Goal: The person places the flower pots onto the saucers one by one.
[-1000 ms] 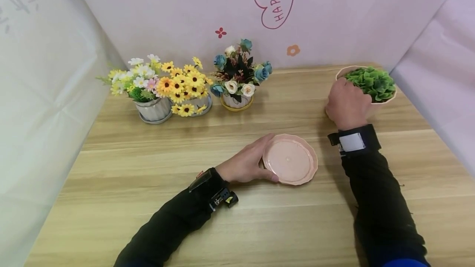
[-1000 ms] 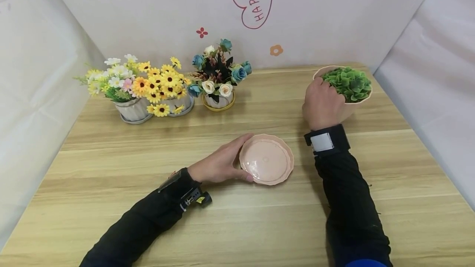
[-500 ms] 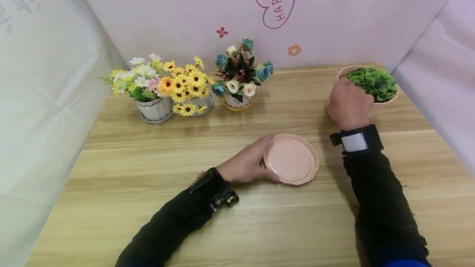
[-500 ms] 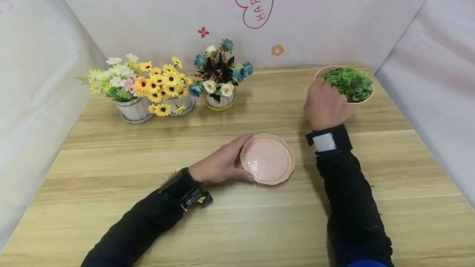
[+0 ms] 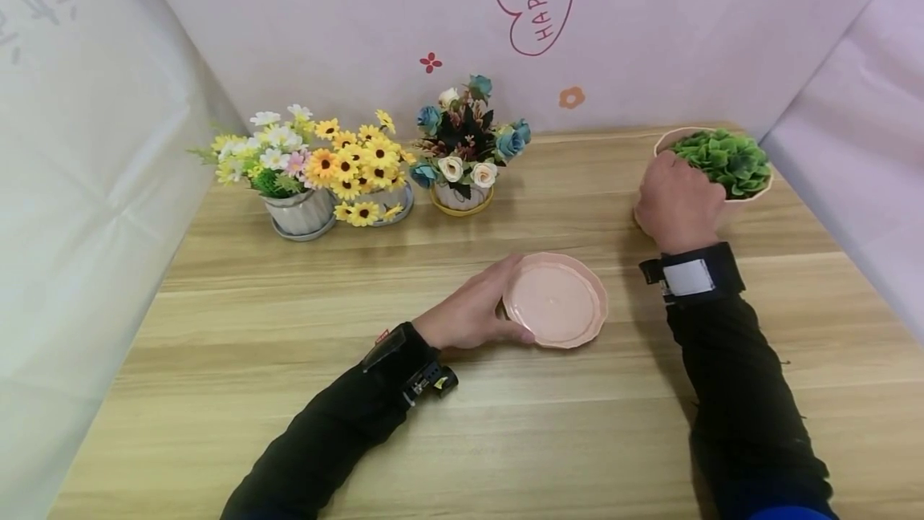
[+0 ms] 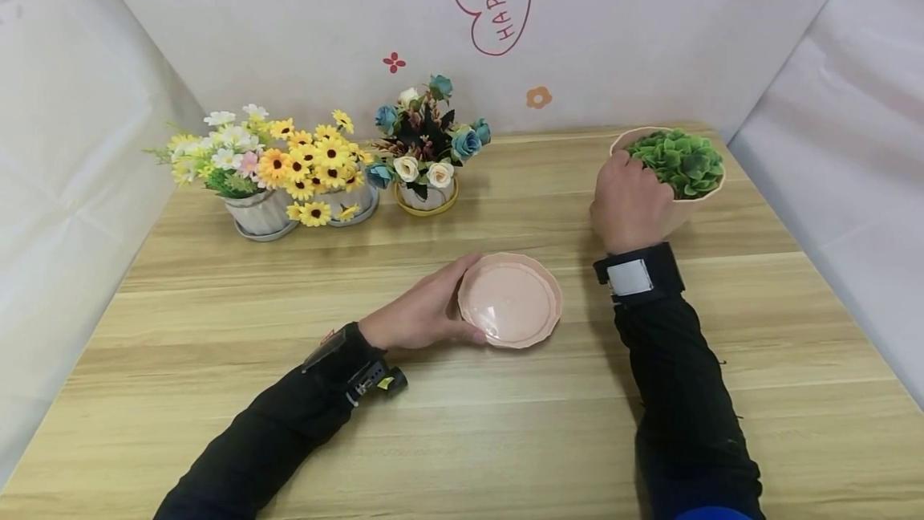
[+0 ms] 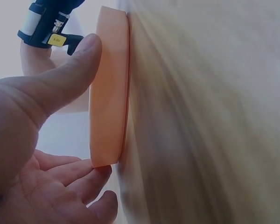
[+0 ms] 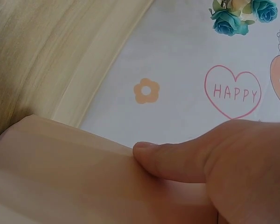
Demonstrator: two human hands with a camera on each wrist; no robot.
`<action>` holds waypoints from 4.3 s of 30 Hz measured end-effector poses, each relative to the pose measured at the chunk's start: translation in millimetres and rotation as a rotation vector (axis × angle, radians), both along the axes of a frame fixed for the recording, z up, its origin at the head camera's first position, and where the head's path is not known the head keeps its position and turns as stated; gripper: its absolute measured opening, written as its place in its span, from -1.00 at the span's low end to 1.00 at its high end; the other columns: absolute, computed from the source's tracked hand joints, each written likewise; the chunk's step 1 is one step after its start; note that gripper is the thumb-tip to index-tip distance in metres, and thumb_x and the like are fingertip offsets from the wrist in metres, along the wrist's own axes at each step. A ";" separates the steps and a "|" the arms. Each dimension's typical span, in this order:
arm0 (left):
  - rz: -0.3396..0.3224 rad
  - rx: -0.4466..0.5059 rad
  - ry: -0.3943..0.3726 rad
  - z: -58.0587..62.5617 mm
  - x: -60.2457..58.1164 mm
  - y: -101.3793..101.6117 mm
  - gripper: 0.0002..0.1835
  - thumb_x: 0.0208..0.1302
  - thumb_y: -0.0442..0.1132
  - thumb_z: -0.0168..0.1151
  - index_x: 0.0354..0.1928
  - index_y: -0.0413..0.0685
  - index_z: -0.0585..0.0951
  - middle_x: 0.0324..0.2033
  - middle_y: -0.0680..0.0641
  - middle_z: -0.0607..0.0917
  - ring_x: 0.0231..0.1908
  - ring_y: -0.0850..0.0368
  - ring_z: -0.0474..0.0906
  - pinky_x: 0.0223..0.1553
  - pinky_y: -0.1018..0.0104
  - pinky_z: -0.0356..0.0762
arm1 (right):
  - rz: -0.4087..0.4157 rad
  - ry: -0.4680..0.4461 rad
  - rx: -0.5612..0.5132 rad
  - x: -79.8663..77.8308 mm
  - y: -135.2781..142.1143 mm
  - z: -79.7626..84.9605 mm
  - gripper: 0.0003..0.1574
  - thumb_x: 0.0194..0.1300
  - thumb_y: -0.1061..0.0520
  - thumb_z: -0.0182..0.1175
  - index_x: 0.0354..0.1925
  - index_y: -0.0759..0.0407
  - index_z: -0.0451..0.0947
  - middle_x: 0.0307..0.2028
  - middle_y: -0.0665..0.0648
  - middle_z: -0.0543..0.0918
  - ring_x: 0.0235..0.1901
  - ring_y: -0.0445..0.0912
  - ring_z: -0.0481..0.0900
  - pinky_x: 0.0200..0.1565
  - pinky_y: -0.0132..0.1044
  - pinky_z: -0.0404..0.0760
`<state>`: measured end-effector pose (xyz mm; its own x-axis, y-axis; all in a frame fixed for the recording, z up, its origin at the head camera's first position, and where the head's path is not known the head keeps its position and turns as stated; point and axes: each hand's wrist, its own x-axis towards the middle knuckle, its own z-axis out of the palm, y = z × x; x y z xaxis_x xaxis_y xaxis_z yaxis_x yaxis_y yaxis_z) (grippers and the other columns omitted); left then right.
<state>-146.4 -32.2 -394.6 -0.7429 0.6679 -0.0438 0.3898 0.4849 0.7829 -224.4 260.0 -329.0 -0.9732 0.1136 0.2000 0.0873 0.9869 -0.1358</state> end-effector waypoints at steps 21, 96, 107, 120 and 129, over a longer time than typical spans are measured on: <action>0.047 0.015 -0.002 1.8 -9.2 -11.7 0.18 0.16 -0.11 0.65 0.66 -0.13 0.07 0.58 -0.17 0.31 0.58 -0.04 0.25 0.61 0.04 0.24 | 0.066 -0.077 -0.049 0.4 0.6 4.6 -0.62 0.40 0.19 -0.15 -0.11 0.53 0.41 -0.17 0.66 0.59 -0.19 0.60 0.60 -0.29 0.57 0.51; 0.076 0.004 0.027 2.0 -13.5 -18.0 0.13 0.18 -0.12 0.64 0.64 -0.17 0.12 0.55 -0.20 0.35 0.56 -0.07 0.29 0.59 -0.02 0.29 | 0.461 0.032 0.114 35.3 -71.7 12.1 -0.69 0.49 0.12 0.30 0.02 0.31 0.49 -0.29 0.31 0.69 -0.22 0.28 0.74 -0.44 0.24 0.68; 0.088 -0.015 0.018 2.7 -13.9 -18.1 0.15 0.17 -0.09 0.64 0.65 -0.16 0.11 0.57 -0.20 0.32 0.58 -0.09 0.26 0.59 -0.04 0.28 | 0.500 0.068 0.098 54.9 -76.5 31.5 -0.78 0.49 0.15 0.29 -0.11 0.24 0.45 -0.31 0.24 0.66 -0.24 0.23 0.72 -0.47 0.09 0.63; 0.071 0.023 0.019 -12.6 -21.1 -23.2 0.19 0.17 0.11 0.61 0.67 -0.06 0.08 0.58 -0.15 0.31 0.58 -0.03 0.25 0.62 0.03 0.23 | 0.613 0.101 0.093 94.6 -100.7 45.8 -0.69 0.40 0.06 0.42 -0.26 0.19 0.50 -0.45 0.14 0.65 -0.39 0.15 0.73 -0.53 0.03 0.64; 0.038 0.079 0.038 -4.7 -18.2 -22.1 0.26 0.18 -0.14 0.63 0.70 -0.09 -0.08 0.67 -0.14 0.14 0.63 0.00 0.15 0.66 0.12 0.12 | 0.674 0.054 0.145 105.0 -115.7 36.7 -0.69 0.41 0.02 0.42 -0.31 0.16 0.53 -0.51 0.04 0.61 -0.51 0.02 0.67 -0.66 -0.12 0.52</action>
